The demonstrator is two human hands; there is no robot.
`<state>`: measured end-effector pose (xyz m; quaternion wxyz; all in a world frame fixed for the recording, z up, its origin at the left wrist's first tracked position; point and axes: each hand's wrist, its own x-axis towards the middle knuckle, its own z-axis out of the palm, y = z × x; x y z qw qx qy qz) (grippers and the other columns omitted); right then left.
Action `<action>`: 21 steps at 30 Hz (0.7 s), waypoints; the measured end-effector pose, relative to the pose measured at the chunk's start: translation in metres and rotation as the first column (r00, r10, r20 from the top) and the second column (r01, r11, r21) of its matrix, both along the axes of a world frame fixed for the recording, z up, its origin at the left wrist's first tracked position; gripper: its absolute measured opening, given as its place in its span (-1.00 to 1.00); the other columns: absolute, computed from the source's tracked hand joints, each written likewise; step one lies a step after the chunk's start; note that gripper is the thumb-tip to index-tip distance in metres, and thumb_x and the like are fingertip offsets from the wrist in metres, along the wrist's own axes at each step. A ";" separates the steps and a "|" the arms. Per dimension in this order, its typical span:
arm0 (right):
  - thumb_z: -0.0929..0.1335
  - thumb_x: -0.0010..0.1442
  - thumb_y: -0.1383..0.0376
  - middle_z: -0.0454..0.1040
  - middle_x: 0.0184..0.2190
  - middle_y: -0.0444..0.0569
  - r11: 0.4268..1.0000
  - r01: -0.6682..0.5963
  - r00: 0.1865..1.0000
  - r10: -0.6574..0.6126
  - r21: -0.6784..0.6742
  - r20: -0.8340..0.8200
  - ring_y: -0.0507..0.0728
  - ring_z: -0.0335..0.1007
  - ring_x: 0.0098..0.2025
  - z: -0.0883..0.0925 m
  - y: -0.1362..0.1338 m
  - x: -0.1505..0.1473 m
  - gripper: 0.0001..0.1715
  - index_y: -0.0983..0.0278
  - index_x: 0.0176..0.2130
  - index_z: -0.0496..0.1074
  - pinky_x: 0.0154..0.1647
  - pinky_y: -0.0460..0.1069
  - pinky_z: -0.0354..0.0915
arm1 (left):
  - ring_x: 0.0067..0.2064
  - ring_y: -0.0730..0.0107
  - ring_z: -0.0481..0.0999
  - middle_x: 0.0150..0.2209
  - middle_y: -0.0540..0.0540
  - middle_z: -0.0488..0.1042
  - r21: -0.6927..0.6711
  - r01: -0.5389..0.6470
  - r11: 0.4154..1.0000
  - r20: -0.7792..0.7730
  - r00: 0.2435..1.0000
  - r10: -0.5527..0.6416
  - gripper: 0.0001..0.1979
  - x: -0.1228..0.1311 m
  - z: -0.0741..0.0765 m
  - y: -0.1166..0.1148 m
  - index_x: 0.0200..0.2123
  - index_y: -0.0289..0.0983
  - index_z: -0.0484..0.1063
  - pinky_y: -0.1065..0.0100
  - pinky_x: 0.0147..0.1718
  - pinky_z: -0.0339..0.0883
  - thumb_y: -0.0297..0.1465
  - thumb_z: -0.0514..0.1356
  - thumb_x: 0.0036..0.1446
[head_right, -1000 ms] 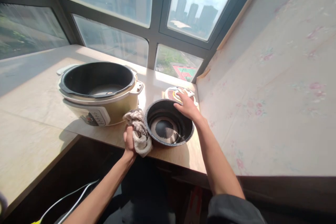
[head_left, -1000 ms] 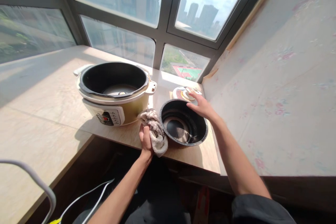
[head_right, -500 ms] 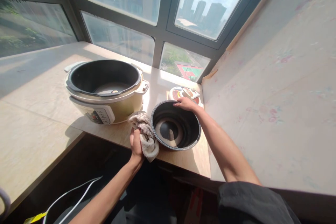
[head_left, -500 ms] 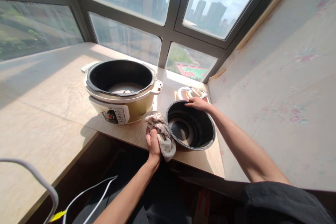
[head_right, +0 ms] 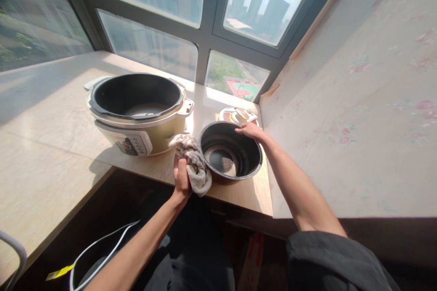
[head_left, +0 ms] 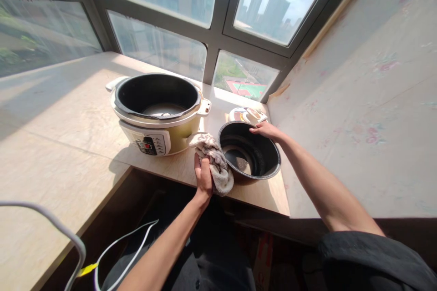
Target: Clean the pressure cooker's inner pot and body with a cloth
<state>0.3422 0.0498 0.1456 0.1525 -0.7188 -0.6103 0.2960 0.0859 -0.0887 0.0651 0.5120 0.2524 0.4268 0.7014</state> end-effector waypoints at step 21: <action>0.42 -0.01 0.57 0.46 -0.65 -0.09 0.885 0.416 0.789 -0.466 -0.211 -0.399 0.04 0.38 -0.63 0.030 -0.111 -0.009 -0.83 0.36 -0.43 0.43 -0.55 -0.05 0.46 | -0.07 0.18 0.45 -0.12 -0.14 0.47 0.288 -0.023 0.957 -0.386 0.912 0.138 -0.73 0.000 0.032 -0.021 -0.05 -0.22 0.39 0.21 -0.03 0.33 -0.37 0.14 0.17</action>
